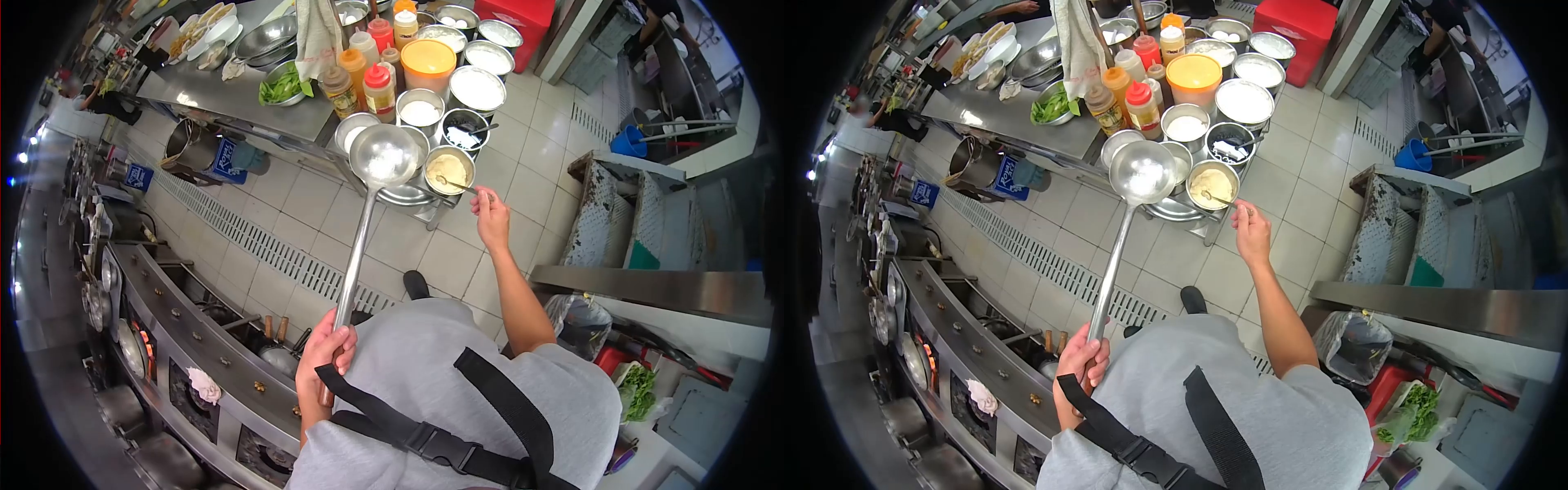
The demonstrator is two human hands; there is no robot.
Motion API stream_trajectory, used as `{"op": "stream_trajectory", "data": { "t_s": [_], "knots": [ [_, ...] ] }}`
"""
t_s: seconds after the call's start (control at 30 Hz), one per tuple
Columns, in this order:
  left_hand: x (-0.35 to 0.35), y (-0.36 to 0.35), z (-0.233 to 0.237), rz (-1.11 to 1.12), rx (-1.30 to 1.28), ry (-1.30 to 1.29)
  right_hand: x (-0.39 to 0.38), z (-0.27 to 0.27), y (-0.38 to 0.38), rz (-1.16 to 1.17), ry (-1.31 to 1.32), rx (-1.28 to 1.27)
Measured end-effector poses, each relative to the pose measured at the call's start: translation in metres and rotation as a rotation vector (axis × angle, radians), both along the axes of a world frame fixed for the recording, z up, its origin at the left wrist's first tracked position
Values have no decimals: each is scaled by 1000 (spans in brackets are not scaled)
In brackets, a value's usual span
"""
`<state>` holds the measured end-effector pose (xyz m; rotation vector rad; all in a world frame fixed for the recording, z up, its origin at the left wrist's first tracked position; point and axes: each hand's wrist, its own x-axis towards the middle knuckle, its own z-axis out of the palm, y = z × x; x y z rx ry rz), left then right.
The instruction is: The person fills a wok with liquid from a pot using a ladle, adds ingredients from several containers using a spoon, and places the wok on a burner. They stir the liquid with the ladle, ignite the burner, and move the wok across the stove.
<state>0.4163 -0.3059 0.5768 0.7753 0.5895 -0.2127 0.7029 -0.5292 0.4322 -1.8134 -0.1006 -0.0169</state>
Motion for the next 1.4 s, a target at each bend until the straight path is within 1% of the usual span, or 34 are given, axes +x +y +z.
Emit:
{"op": "stream_trajectory", "data": {
  "t_s": [0.27, 0.4, 0.47, 0.6, 0.67, 0.7, 0.77, 0.8, 0.87, 1.0, 1.07, 1.17, 1.3, 1.4],
  "knots": [
    [3, 0, 3, -13, 30, 28, -6, -3, 2, 51, 10, 25],
    [3, 1, 3, -16, 18, 35, -12, 7, 4, 67, -8, 51],
    [2, 1, 2, -5, 21, 52, -15, 13, 4, 96, -38, 16],
    [6, 0, 6, 19, 30, 68, -21, 15, 4, 65, -42, 48],
    [5, 1, 6, -9, 19, 68, -20, 7, 2, -17, 82, 188],
    [4, 1, 3, -8, 19, 60, -17, 0, 0, -15, 73, 188],
    [1, 4, -4, -29, 10, 36, -12, -14, -6, -113, 198, 453],
    [1, 5, -5, -31, 10, 33, -10, -16, -9, -114, 195, 453],
    [-1, 5, -6, -33, 4, 28, -7, -18, -12, -206, 304, 619],
    [-4, 6, -7, -21, 4, 37, -3, -13, -13, -219, 261, 596],
    [-4, 5, -8, -18, 0, 49, 0, -10, -12, -175, 202, 503],
    [-6, 5, -8, -2, -13, 48, -1, -19, -8, -107, 189, 478],
    [-8, 4, -8, 18, -26, 42, -6, -24, -2, -123, 255, 513],
    [-8, 5, -9, 27, -21, 59, -10, -22, 1, -128, 213, 458]
  ]
}}
